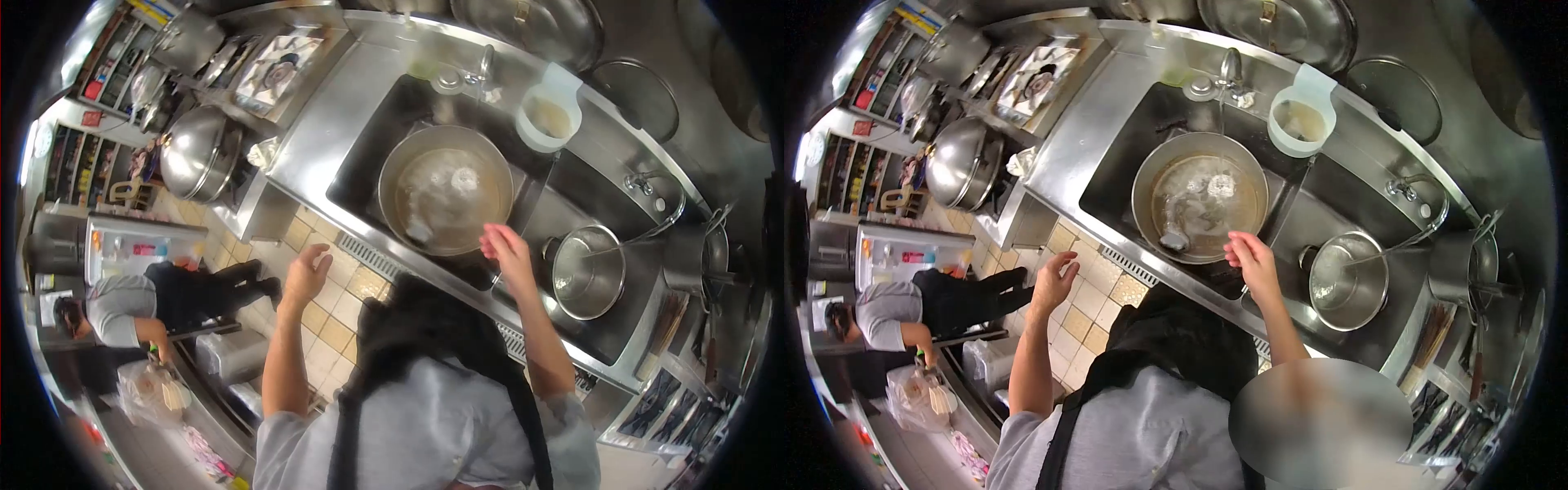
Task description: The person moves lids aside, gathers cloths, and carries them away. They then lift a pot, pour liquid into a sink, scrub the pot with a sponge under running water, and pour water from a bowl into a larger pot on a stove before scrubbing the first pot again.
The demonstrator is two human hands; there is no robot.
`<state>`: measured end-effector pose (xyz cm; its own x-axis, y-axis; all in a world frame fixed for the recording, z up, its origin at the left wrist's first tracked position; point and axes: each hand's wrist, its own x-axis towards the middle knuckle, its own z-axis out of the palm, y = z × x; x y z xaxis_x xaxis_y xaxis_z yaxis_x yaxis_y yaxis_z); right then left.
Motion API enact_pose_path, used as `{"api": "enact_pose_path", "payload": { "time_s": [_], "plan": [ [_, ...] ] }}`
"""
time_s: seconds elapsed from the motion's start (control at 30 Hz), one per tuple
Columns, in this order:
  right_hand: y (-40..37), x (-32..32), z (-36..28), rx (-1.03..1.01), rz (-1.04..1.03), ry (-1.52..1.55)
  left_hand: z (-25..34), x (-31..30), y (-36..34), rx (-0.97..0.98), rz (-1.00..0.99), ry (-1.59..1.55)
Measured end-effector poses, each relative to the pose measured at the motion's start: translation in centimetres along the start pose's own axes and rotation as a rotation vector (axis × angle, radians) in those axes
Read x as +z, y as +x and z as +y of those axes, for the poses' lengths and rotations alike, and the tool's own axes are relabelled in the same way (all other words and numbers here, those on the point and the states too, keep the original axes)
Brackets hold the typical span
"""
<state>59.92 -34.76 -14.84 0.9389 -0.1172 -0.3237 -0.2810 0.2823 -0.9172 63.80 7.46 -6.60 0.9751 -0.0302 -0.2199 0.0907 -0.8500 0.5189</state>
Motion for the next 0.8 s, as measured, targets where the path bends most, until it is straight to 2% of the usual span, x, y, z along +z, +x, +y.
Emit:
{"api": "enact_pose_path", "payload": {
  "time_s": [0.2, 0.27, 0.3, 0.33, 0.37, 0.43, 0.53, 0.6, 0.67, 0.73, 0.8],
  "plan": [
    [8.0, 2.5, -1.6, 0.063, 0.015, -0.077, 0.3, 0.6, 9.3, 0.037, -0.149, 0.030],
    [11.1, 3.3, -2.3, 0.022, 0.022, -0.185, -2.0, 2.7, 15.4, 0.365, -0.039, -0.032],
    [12.6, 4.1, -3.0, 0.011, 0.059, -0.209, 0.3, 2.1, 17.9, 0.320, -0.125, -0.129],
    [14.1, 4.8, -3.9, -0.001, 0.097, -0.234, -0.2, 3.1, 21.6, 0.493, -0.088, -0.061],
    [15.7, 5.4, -4.5, -0.017, 0.141, -0.255, 0.9, 3.7, 24.3, 0.455, -0.115, -0.067],
    [18.7, 6.1, -5.6, -0.064, 0.215, -0.294, 2.5, 5.6, 30.4, 0.689, -0.077, -0.172],
    [22.9, 7.6, -8.2, -0.106, 0.362, -0.279, 6.3, 7.9, 37.3, 0.769, -0.124, -0.084],
    [25.4, 7.8, -8.8, -0.121, 0.431, -0.190, 6.8, 11.3, 42.2, 0.938, -0.073, 0.036],
    [27.2, 8.3, -9.6, -0.126, 0.532, -0.156, 7.4, 14.1, 45.7, 1.054, -0.118, 0.170],
    [27.9, 8.5, -9.3, -0.141, 0.520, -0.154, 8.3, 16.1, 47.6, 1.062, -0.212, 0.388],
    [28.1, 9.2, -6.4, -0.067, 0.461, -0.204, 8.4, 18.3, 49.0, 0.964, -0.327, 0.484]
  ]
}}
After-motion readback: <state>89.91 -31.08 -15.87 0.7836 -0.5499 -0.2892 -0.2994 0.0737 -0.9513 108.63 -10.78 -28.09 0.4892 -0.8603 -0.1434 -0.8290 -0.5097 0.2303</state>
